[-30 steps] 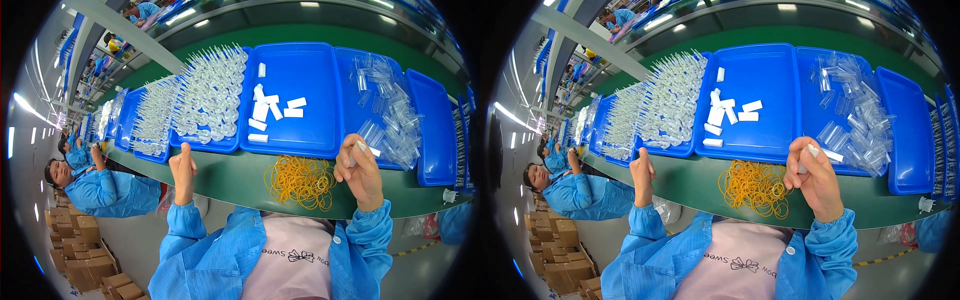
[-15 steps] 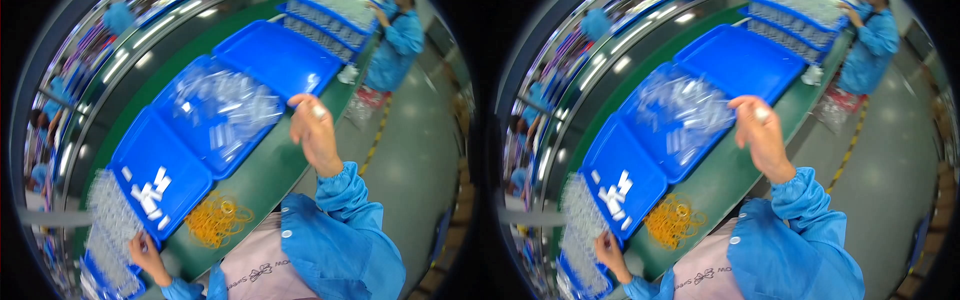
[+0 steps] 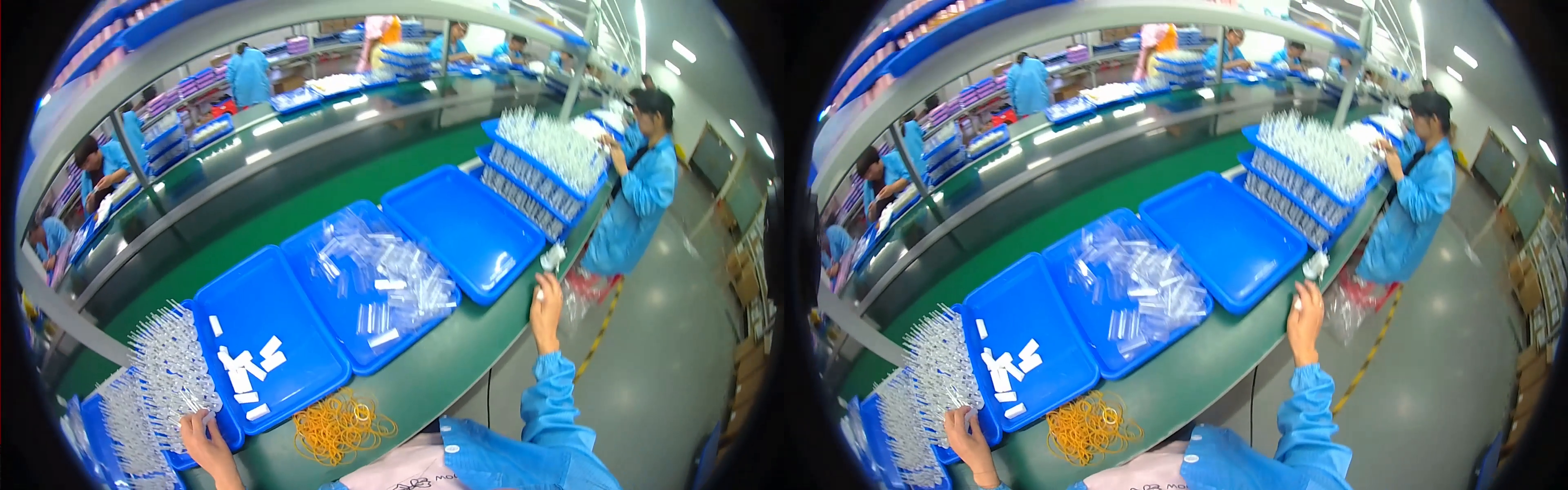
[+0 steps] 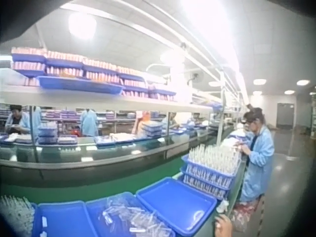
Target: The person assembles components by fitting white cylindrical foam pieces onto the prongs of plastic bases, sliding clear plastic tubes over them, and securing the bundles with rubber bands.
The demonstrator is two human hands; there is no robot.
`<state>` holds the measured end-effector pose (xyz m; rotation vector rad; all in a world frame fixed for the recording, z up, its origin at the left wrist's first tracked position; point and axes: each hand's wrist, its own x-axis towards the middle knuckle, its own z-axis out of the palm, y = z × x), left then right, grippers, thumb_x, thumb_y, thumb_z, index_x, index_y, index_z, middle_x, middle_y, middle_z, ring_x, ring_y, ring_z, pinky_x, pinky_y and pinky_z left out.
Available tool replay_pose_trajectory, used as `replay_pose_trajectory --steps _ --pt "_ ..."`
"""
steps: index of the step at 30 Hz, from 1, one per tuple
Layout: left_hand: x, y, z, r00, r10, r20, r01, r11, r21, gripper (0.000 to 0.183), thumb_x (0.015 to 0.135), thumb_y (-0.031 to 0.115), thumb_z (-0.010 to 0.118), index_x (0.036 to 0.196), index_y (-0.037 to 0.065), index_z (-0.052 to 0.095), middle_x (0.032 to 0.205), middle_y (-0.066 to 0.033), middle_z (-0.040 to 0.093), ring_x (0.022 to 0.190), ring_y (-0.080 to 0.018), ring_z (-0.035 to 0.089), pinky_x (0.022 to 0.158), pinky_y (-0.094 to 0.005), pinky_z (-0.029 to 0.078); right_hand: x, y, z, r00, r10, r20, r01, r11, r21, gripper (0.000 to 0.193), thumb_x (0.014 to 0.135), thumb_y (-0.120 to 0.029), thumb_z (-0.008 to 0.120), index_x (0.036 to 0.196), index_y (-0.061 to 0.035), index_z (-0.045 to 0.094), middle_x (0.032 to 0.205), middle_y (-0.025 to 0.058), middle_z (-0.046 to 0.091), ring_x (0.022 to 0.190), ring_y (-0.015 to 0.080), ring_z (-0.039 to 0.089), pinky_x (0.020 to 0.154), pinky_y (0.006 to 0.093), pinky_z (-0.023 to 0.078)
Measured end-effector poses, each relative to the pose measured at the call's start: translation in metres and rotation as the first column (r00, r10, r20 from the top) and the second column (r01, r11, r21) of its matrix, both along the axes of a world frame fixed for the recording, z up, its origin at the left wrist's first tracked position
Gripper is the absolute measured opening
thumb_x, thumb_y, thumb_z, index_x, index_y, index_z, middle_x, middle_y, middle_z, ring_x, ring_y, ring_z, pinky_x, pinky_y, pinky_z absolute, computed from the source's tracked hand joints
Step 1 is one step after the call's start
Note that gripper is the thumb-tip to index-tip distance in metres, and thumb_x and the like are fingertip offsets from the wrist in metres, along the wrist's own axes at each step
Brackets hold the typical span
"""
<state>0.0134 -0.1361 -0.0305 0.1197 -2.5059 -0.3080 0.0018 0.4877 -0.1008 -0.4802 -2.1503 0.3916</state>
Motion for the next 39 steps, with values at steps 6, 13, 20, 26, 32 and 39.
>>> replay_pose_trajectory --steps 6,13,20,26,32,39 --pt "0.004 -0.001 -0.002 1.0 -0.006 -0.024 0.01 0.985 0.17 0.015 0.077 0.0 0.058 0.092 0.002 0.056 0.088 -0.0134 0.052 0.083 -0.0323 0.053 0.072 -0.037 0.043 -0.004 -0.001 0.012 0.999 -0.028 0.016 0.026 0.996 0.082 0.026 0.077 -0.001 0.051 0.101 -0.0031 0.061 0.113 0.015 0.056 0.109 0.0344 0.05 0.094 0.0411 0.039" --pt "0.003 0.007 0.0 1.0 -0.008 -0.022 0.011 0.99 0.139 0.013 0.076 0.0 0.059 0.088 0.001 0.057 0.087 -0.0126 0.053 0.081 -0.031 0.054 0.072 -0.0357 0.043 -0.01 0.006 0.008 0.996 0.044 0.075 -0.045 0.999 0.008 0.026 0.075 0.002 0.05 0.097 -0.0024 0.062 0.107 0.0147 0.059 0.104 0.0336 0.053 0.092 0.0408 0.04" --pt "0.004 0.008 -0.001 0.999 -0.026 -0.019 0.029 0.99 0.137 0.015 0.072 -0.001 0.061 0.086 0.001 0.057 0.083 -0.0113 0.053 0.078 -0.0288 0.054 0.069 -0.0349 0.043 -0.009 0.01 -0.001 0.999 0.029 0.037 -0.03 0.999 0.022 0.026 0.076 0.002 0.05 0.098 -0.0025 0.062 0.107 0.0153 0.059 0.105 0.0332 0.053 0.092 0.04 0.04" --pt "0.008 0.008 0.005 0.997 -0.075 0.003 0.074 0.99 0.122 0.009 0.075 0.006 0.063 0.083 0.002 0.06 0.078 -0.0111 0.052 0.072 -0.0289 0.053 0.065 -0.036 0.042 -0.012 0.029 -0.005 0.946 -0.023 -0.324 -0.09 0.939 -0.331 0.032 0.087 -0.008 0.048 0.118 -0.0009 0.05 0.12 0.0158 0.05 0.114 0.0305 0.047 0.098 0.0369 0.035" --pt "0.011 0.012 0.006 0.999 -0.036 -0.011 0.037 0.995 0.09 0.008 0.076 0.009 0.064 0.079 0.003 0.062 0.073 -0.0101 0.051 0.066 -0.0275 0.051 0.059 -0.0359 0.041 -0.031 0.07 0.017 0.986 -0.088 -0.142 0.049 0.965 -0.258 0.059 0.089 -0.017 0.05 0.14 -0.003 0.024 0.139 0.0218 0.03 0.127 0.0355 0.033 0.105 0.0401 0.027" --pt "0.011 0.017 0.004 0.994 -0.001 -0.11 0.013 0.994 0.108 0.006 0.079 0.009 0.064 0.081 0.003 0.064 0.067 -0.0067 0.045 0.057 -0.0192 0.046 0.05 -0.0309 0.036 -0.06 0.108 -0.004 0.998 -0.069 -0.011 0.065 0.973 -0.221 0.063 0.087 -0.021 0.053 0.14 -0.0067 0.023 0.132 0.0224 0.042 0.117 0.0357 0.046 0.097 0.0401 0.036"
